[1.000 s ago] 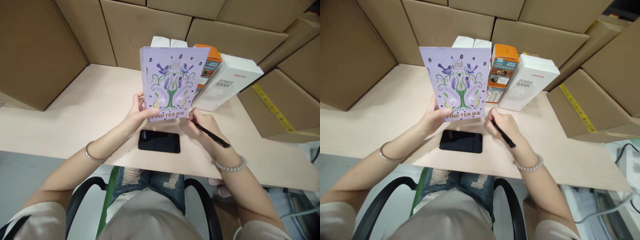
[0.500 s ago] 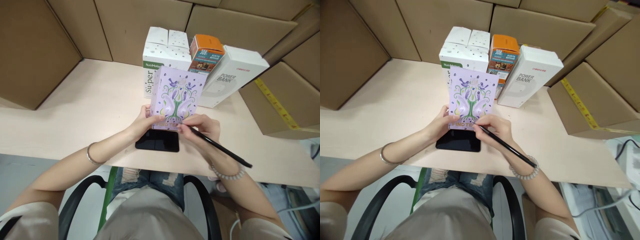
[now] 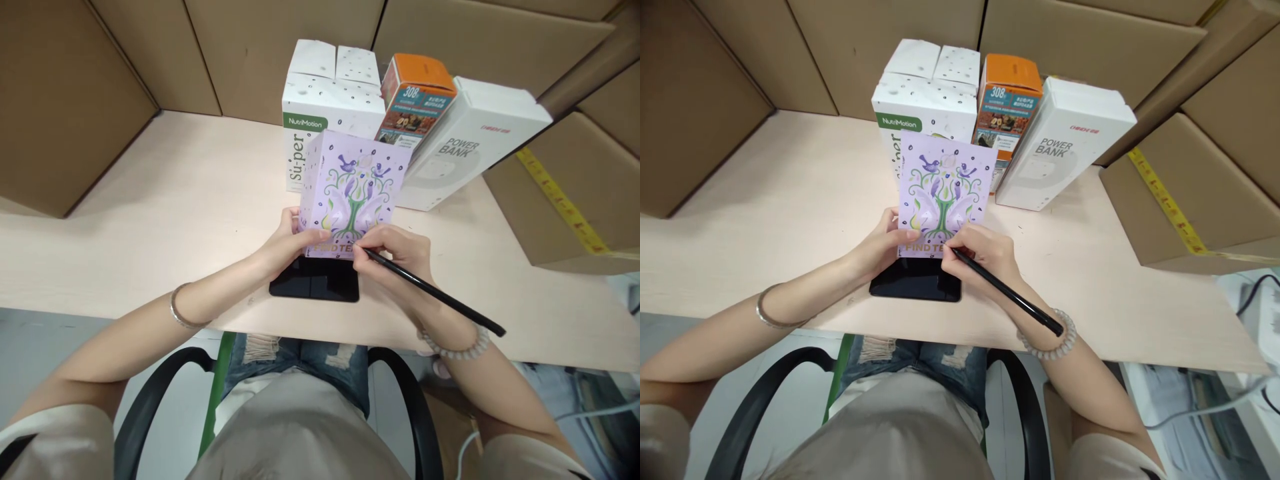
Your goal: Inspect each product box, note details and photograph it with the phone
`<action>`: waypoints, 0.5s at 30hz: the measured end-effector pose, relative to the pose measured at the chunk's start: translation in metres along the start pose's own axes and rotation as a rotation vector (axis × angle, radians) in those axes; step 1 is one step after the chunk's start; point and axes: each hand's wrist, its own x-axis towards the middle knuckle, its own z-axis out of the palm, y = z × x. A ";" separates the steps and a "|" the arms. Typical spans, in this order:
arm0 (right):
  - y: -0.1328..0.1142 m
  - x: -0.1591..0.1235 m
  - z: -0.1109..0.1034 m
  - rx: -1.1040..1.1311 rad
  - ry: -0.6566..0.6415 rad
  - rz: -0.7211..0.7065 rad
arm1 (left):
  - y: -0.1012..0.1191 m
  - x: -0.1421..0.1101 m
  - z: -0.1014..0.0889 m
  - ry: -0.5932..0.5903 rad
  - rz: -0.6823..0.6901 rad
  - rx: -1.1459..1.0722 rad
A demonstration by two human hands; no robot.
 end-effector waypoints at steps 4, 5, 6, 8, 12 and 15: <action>0.001 0.001 0.000 -0.003 -0.036 0.005 | -0.001 0.001 -0.001 0.002 -0.004 0.003; 0.001 0.001 0.000 -0.003 -0.035 0.005 | -0.001 0.001 -0.001 0.006 -0.006 0.001; 0.001 0.001 0.000 -0.003 -0.025 0.007 | -0.001 0.001 -0.001 0.009 -0.009 -0.003; 0.001 0.001 0.000 0.005 -0.005 0.013 | -0.001 0.001 -0.001 0.013 -0.011 -0.011; 0.001 0.002 -0.003 0.042 -0.048 -0.008 | 0.000 0.000 0.000 0.018 -0.015 -0.001; 0.001 0.002 -0.003 0.036 -0.016 -0.004 | 0.000 0.000 0.000 0.019 -0.016 0.011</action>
